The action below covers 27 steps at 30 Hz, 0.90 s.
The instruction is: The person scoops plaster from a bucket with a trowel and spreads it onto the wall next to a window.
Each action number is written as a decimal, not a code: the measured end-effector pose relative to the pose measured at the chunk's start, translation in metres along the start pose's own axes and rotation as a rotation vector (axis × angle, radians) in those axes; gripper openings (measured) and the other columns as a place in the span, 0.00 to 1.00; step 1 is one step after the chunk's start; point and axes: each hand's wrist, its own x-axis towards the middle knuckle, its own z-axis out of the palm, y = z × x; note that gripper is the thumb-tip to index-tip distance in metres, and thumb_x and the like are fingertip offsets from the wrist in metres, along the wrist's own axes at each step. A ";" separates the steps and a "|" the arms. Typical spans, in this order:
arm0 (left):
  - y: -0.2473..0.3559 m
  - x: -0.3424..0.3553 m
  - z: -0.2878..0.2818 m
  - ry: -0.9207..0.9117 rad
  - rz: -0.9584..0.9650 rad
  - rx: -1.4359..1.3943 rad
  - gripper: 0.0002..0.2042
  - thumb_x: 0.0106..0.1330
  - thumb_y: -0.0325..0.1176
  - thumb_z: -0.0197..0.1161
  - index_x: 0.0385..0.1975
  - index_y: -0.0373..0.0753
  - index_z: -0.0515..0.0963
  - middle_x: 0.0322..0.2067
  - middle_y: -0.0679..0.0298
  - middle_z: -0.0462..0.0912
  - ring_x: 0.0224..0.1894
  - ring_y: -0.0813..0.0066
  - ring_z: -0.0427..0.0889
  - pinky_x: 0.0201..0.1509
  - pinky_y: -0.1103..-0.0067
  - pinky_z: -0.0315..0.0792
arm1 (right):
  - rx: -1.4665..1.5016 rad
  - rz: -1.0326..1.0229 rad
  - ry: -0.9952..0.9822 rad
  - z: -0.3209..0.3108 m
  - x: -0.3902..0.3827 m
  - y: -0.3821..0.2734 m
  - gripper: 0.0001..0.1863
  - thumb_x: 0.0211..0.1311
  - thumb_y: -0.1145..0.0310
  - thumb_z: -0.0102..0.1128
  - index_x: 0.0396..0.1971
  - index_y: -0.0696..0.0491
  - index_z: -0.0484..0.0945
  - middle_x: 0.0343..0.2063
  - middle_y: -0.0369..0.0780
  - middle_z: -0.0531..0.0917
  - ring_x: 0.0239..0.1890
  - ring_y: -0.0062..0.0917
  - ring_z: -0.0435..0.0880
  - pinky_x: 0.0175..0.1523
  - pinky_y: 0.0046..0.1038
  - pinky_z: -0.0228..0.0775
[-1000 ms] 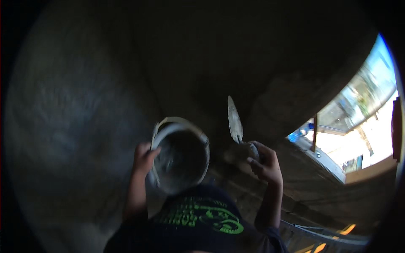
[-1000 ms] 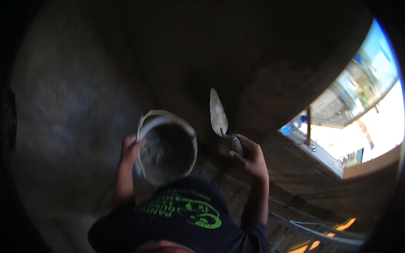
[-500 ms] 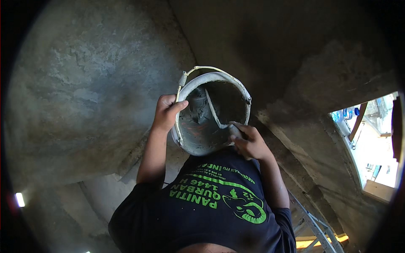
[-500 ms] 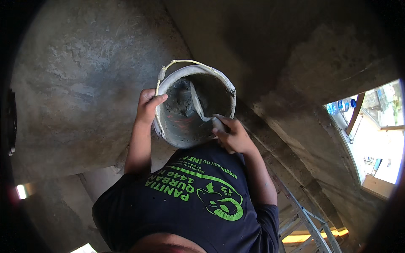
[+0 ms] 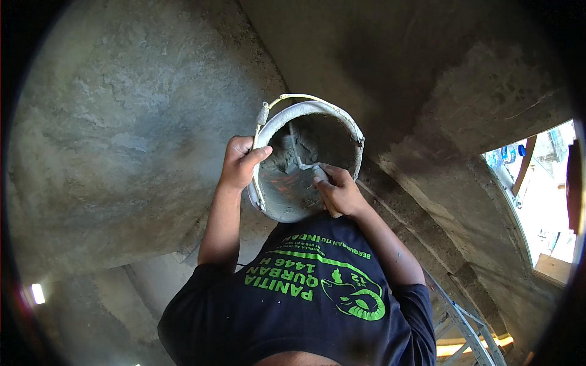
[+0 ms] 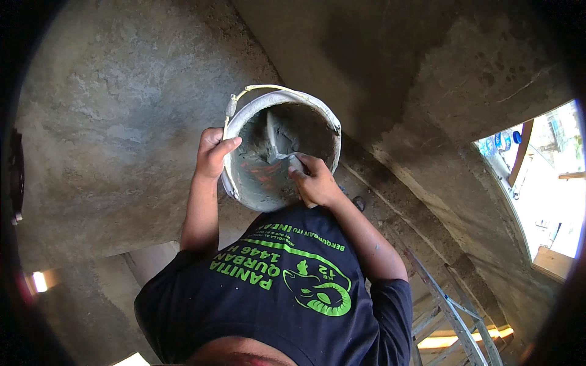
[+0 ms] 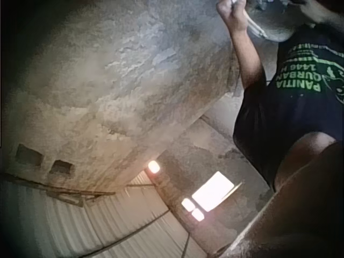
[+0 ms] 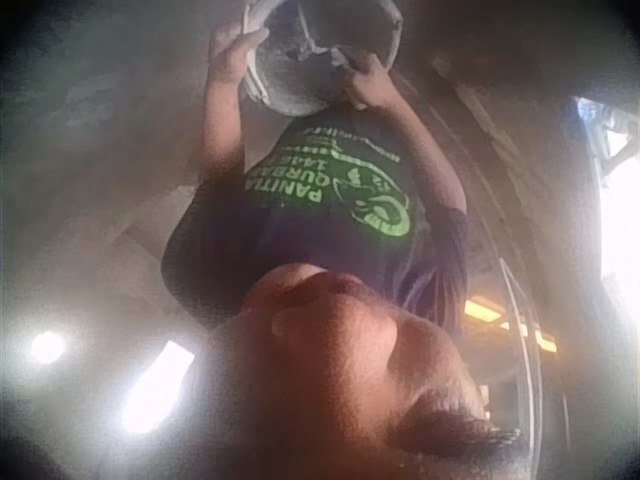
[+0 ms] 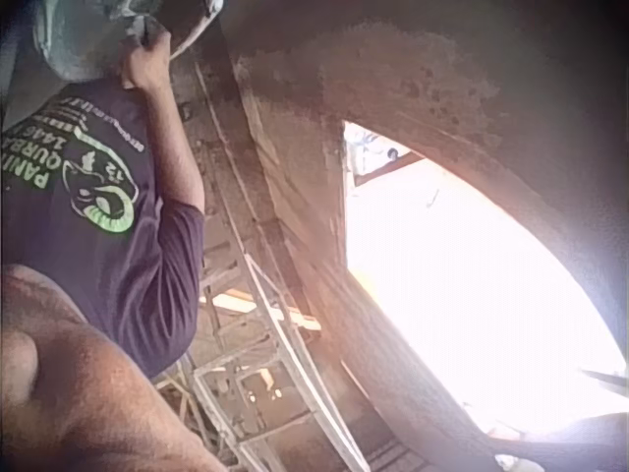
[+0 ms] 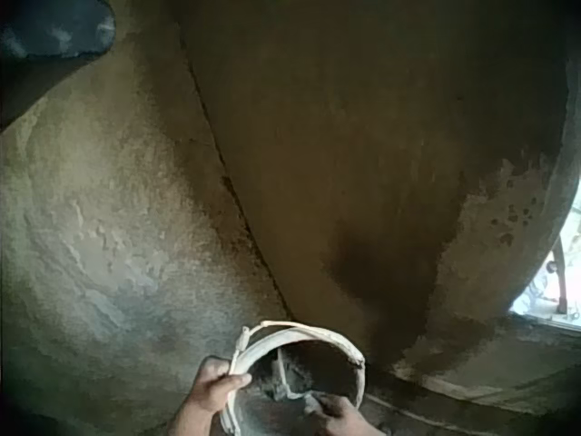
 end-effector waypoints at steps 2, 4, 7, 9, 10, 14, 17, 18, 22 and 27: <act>0.006 -0.002 0.004 -0.004 -0.011 -0.001 0.12 0.65 0.27 0.64 0.18 0.35 0.75 0.17 0.77 0.69 0.22 0.88 0.63 0.25 0.79 0.54 | -0.032 -0.025 -0.027 0.000 0.002 0.004 0.15 0.72 0.68 0.58 0.52 0.60 0.78 0.18 0.35 0.77 0.18 0.19 0.77 0.23 0.26 0.68; 0.007 -0.005 0.003 0.001 -0.027 0.002 0.11 0.65 0.27 0.64 0.19 0.34 0.76 0.17 0.76 0.70 0.22 0.88 0.64 0.25 0.79 0.55 | -0.123 0.082 -0.172 0.006 -0.001 -0.009 0.18 0.72 0.67 0.58 0.57 0.56 0.78 0.17 0.34 0.76 0.16 0.18 0.75 0.20 0.26 0.66; 0.005 -0.008 0.000 -0.007 -0.023 -0.007 0.10 0.64 0.27 0.64 0.19 0.33 0.77 0.18 0.76 0.72 0.22 0.87 0.66 0.25 0.79 0.56 | -0.161 0.203 -0.256 0.000 -0.010 -0.029 0.19 0.71 0.66 0.58 0.59 0.54 0.77 0.15 0.33 0.75 0.15 0.18 0.74 0.19 0.25 0.65; 0.008 -0.009 0.005 0.021 -0.013 -0.019 0.10 0.63 0.26 0.64 0.19 0.33 0.77 0.18 0.76 0.72 0.22 0.87 0.66 0.25 0.79 0.56 | -0.083 0.059 -0.363 -0.020 -0.004 0.007 0.18 0.73 0.65 0.57 0.58 0.54 0.78 0.18 0.34 0.77 0.17 0.17 0.76 0.21 0.23 0.68; 0.008 -0.008 0.007 0.024 -0.013 -0.017 0.10 0.63 0.26 0.64 0.19 0.33 0.77 0.18 0.76 0.72 0.22 0.87 0.66 0.25 0.79 0.56 | 0.040 0.098 -0.385 -0.025 -0.005 0.012 0.18 0.74 0.65 0.57 0.58 0.54 0.78 0.21 0.34 0.78 0.18 0.17 0.77 0.22 0.22 0.70; -0.005 -0.009 0.003 0.109 -0.076 -0.071 0.09 0.63 0.26 0.65 0.19 0.34 0.78 0.19 0.76 0.72 0.23 0.87 0.66 0.27 0.80 0.56 | 0.328 0.203 -0.446 -0.058 -0.025 0.014 0.19 0.75 0.63 0.57 0.59 0.57 0.77 0.30 0.37 0.82 0.21 0.18 0.79 0.24 0.21 0.73; -0.007 -0.005 0.000 0.113 -0.093 -0.079 0.08 0.62 0.27 0.65 0.21 0.33 0.79 0.19 0.76 0.73 0.24 0.87 0.67 0.28 0.80 0.58 | 0.500 0.202 -0.423 -0.079 -0.043 0.024 0.23 0.73 0.63 0.57 0.61 0.61 0.75 0.32 0.42 0.82 0.20 0.20 0.80 0.22 0.21 0.72; -0.006 -0.002 0.003 0.107 -0.096 -0.090 0.08 0.62 0.27 0.66 0.21 0.33 0.79 0.19 0.75 0.73 0.24 0.87 0.67 0.28 0.80 0.58 | 0.626 0.202 -0.436 -0.087 -0.050 0.028 0.24 0.72 0.63 0.58 0.60 0.63 0.74 0.31 0.43 0.82 0.19 0.21 0.79 0.20 0.21 0.72; -0.013 0.005 0.008 0.193 -0.050 0.027 0.08 0.60 0.28 0.67 0.22 0.32 0.79 0.20 0.75 0.73 0.24 0.85 0.67 0.29 0.79 0.60 | 0.784 0.086 -0.392 -0.106 -0.079 0.033 0.28 0.66 0.65 0.62 0.61 0.68 0.72 0.30 0.49 0.82 0.15 0.24 0.79 0.15 0.22 0.69; -0.023 -0.003 0.004 0.242 -0.111 0.054 0.09 0.56 0.29 0.67 0.19 0.33 0.76 0.18 0.74 0.71 0.24 0.85 0.68 0.29 0.77 0.60 | 0.583 -0.262 -0.273 -0.118 -0.116 -0.041 0.31 0.60 0.63 0.66 0.59 0.68 0.73 0.30 0.50 0.80 0.15 0.26 0.75 0.19 0.23 0.69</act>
